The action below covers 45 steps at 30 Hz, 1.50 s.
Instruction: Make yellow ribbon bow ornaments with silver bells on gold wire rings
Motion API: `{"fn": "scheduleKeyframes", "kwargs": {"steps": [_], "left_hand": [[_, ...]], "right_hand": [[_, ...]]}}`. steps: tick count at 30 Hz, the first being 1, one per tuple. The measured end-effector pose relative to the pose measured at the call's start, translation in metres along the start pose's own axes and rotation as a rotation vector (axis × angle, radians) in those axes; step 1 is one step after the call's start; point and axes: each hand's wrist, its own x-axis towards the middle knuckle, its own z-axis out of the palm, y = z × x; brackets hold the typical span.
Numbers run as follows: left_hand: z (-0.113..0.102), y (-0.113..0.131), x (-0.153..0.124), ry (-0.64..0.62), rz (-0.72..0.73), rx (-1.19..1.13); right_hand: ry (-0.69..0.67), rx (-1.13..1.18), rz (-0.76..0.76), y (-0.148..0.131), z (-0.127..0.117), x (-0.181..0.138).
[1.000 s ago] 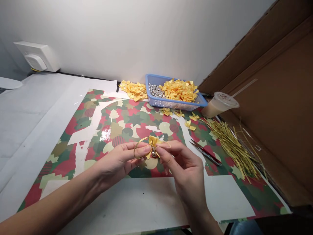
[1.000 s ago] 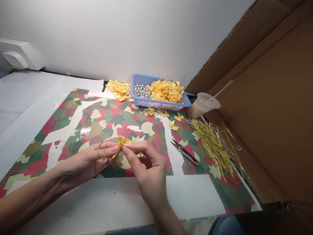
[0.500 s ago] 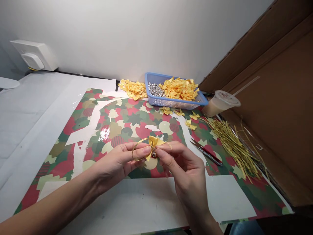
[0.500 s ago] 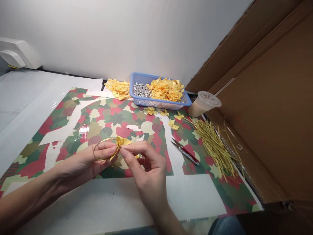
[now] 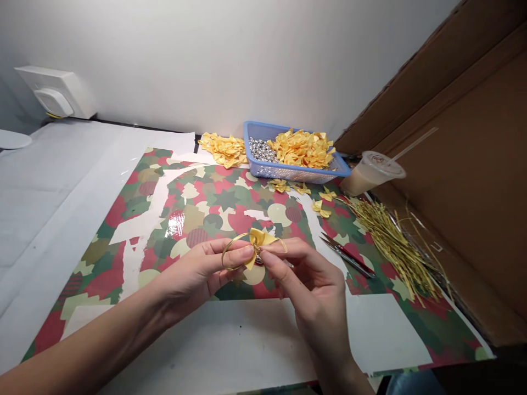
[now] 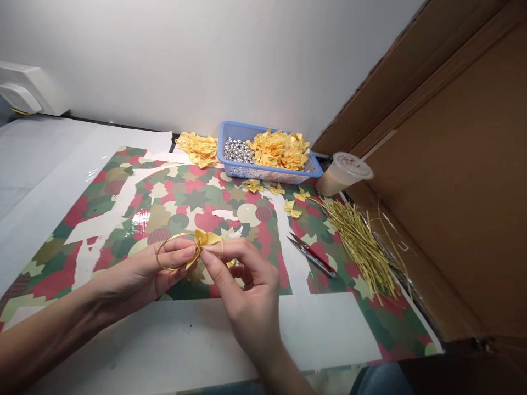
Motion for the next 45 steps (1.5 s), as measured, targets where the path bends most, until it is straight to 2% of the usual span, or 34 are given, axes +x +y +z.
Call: {"fn": "scheduleKeyframes", "kwargs": {"steps": [9, 16, 33, 45], "left_hand": [[0.001, -0.001, -0.001, 0.058, 0.003, 0.027], [0.002, 0.0, -0.001, 0.038, -0.008, 0.02], [0.003, 0.0, 0.0, 0.092, -0.048, 0.05], [0.003, 0.002, 0.001, 0.095, -0.05, 0.043]], "right_hand": [[-0.005, -0.003, 0.008, 0.001, 0.001, 0.002], [-0.047, -0.017, 0.013, 0.0, -0.001, 0.003], [-0.103, -0.201, -0.125, 0.004, -0.013, 0.003], [-0.096, -0.15, -0.139, 0.007, -0.012, 0.002]]}}
